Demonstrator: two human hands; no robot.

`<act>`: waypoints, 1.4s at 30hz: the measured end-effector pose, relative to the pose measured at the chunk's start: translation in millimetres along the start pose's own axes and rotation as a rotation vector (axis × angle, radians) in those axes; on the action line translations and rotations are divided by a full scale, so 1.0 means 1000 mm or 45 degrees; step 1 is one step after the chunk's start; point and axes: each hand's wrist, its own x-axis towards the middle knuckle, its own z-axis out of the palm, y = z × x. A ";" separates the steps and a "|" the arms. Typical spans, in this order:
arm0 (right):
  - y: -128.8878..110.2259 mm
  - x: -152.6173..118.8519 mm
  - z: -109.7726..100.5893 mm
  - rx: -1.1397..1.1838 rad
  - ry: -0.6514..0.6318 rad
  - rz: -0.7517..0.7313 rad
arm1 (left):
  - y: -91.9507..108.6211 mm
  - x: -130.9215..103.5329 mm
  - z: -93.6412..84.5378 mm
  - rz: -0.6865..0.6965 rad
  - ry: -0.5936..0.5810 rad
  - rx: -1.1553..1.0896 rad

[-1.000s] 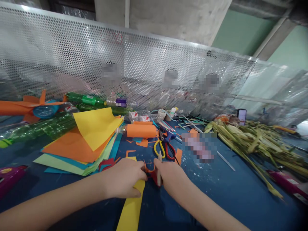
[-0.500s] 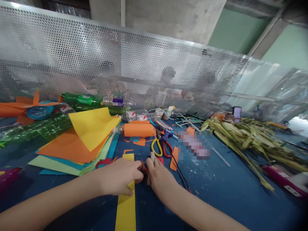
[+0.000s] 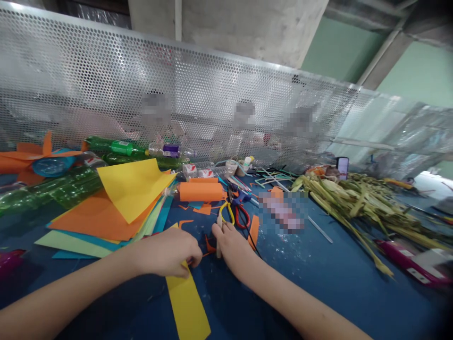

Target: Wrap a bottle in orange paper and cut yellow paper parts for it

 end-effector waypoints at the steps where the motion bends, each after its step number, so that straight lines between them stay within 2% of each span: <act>1: 0.001 0.000 -0.001 -0.009 -0.001 0.013 | -0.002 -0.001 -0.003 0.006 -0.014 -0.044; 3: 0.003 -0.001 -0.003 0.044 0.043 0.061 | -0.007 -0.003 -0.010 0.016 -0.037 -0.152; 5: 0.008 -0.001 0.000 0.280 0.168 0.095 | -0.013 -0.005 -0.019 0.026 -0.049 -0.300; 7: 0.013 0.001 0.004 0.718 0.343 0.132 | -0.020 -0.005 -0.027 0.003 -0.033 -0.467; 10: 0.019 0.010 0.007 1.254 0.530 0.199 | -0.032 -0.003 -0.033 -0.150 0.140 -0.756; 13: 0.022 0.020 0.006 1.857 0.675 0.334 | -0.042 0.003 -0.028 -0.383 0.315 -1.108; 15: 0.021 0.024 0.005 2.217 0.668 0.368 | -0.044 0.009 -0.020 -0.467 0.329 -1.321; 17: 0.019 0.025 0.009 2.202 0.625 0.319 | -0.041 0.015 -0.011 -0.495 0.303 -1.465; 21: 0.018 0.024 0.025 1.873 0.670 0.229 | -0.029 0.024 0.005 -0.524 0.196 -1.555; 24: 0.020 0.023 0.030 1.736 0.625 0.166 | -0.021 0.025 0.011 -0.416 0.030 -1.375; 26: 0.022 0.020 0.029 1.627 0.557 0.132 | -0.016 0.023 0.012 -0.327 -0.052 -1.075; 28: 0.021 0.018 0.026 1.506 0.482 0.127 | -0.010 0.019 0.013 -0.335 0.061 -0.635; 30: 0.019 0.014 0.023 1.380 0.421 0.131 | -0.001 0.017 0.016 -0.423 0.289 -0.189; 32: 0.016 0.012 0.022 1.278 0.384 0.132 | 0.009 0.017 0.023 -0.474 0.394 0.095; 34: 0.014 0.010 0.022 1.209 0.353 0.109 | 0.018 0.020 0.034 -0.437 0.396 0.266; 36: 0.013 0.009 0.023 1.139 0.331 0.073 | 0.025 0.024 0.049 -0.408 0.333 0.393; 39: 0.013 0.010 0.023 1.054 0.404 0.056 | 0.030 0.030 0.069 -0.467 0.280 0.521; 42: 0.013 0.013 0.021 1.250 0.519 0.078 | 0.034 0.032 0.083 -0.461 0.327 0.587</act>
